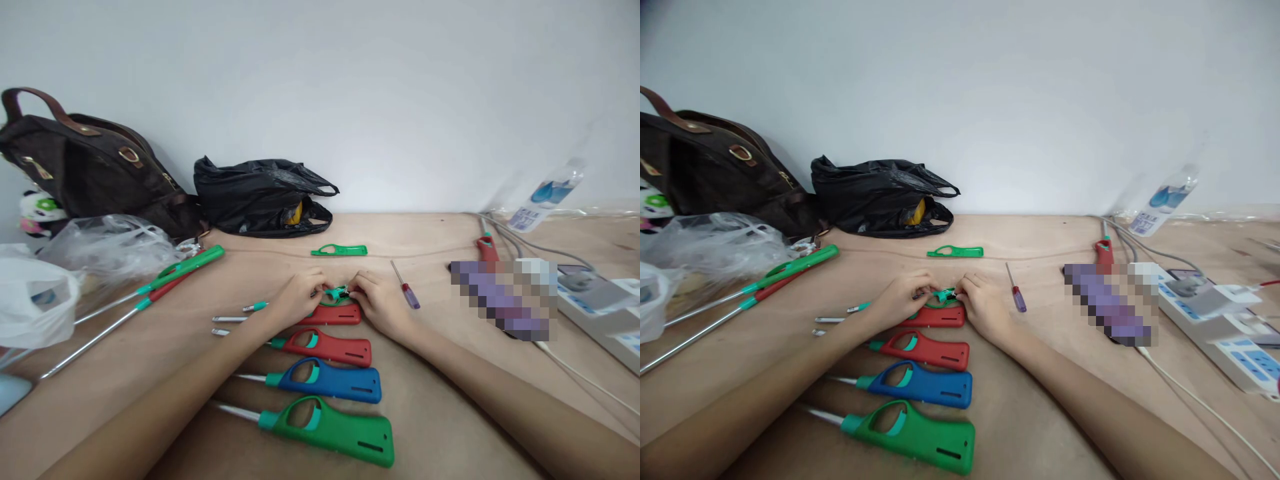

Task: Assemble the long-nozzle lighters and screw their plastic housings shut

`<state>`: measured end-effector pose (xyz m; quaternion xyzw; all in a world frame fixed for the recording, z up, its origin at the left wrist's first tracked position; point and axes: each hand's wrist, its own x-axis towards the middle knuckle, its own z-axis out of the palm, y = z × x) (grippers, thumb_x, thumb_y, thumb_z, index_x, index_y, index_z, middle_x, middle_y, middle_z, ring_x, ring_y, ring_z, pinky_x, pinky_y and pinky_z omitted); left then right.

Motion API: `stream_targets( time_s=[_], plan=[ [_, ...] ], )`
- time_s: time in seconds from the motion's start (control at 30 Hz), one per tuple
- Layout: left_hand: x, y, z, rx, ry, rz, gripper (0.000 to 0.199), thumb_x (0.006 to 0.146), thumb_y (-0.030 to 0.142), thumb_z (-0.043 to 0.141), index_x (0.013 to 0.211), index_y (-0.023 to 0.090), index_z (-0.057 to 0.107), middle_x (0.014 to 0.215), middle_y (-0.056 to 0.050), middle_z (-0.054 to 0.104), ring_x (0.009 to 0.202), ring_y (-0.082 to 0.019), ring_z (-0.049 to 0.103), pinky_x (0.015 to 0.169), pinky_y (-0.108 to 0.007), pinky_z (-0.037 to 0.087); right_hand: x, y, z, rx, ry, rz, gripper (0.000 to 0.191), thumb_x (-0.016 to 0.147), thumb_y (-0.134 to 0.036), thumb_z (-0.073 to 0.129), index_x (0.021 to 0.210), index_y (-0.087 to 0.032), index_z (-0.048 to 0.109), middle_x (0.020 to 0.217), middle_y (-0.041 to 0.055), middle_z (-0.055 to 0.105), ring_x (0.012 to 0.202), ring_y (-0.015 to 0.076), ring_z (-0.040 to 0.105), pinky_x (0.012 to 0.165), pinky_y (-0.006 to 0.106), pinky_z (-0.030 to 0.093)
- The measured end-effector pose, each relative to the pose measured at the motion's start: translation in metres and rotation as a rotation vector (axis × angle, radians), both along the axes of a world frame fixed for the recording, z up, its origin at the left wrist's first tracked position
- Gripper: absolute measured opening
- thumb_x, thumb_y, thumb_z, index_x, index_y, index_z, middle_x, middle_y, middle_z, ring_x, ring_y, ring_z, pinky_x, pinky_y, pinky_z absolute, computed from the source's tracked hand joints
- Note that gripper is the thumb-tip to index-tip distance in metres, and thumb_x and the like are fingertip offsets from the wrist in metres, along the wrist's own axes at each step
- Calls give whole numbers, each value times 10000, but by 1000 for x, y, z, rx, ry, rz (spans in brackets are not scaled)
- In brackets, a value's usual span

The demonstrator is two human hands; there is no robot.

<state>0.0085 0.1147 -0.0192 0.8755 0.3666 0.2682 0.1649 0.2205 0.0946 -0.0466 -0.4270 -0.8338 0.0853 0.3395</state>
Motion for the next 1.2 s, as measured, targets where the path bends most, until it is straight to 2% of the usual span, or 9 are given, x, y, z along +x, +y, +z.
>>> stream_targets(
  time_s=[0.3, 0.7, 0.97, 1.2],
  plan=[
    [-3, 2, -1, -10, -1, -22, 322, 712, -53, 500, 880, 158, 677, 800, -3, 655, 719, -131, 602, 699, -227, 471, 0, -1, 3, -20, 51, 1, 131, 864, -80, 517, 797, -189, 544, 816, 48, 636, 758, 190, 588, 685, 303, 450],
    [-3, 2, 6, -37, 40, -12, 354, 673, -93, 499, 869, 141, 677, 711, 17, 637, 649, -121, 579, 645, -212, 436, 0, 0, 3, -94, 82, -1, 149, 848, -47, 520, 802, -184, 556, 832, 47, 647, 771, 188, 592, 703, 301, 449],
    [1, -3, 4, 2, -8, -13, 342, 704, -84, 493, 877, 154, 666, 816, 0, 657, 737, -133, 599, 707, -222, 459, -1, -1, 7, -153, 102, 2, 151, 850, -53, 523, 798, -190, 560, 834, 46, 643, 794, 193, 584, 716, 303, 439],
    [3, -5, -2, 28, -53, 17, 299, 722, -74, 497, 860, 144, 649, 837, -14, 625, 760, -140, 587, 695, -228, 459, -4, -1, 7, -197, 166, 6, 154, 833, -57, 524, 776, -197, 556, 819, 37, 636, 798, 196, 581, 717, 314, 443]
  ],
)
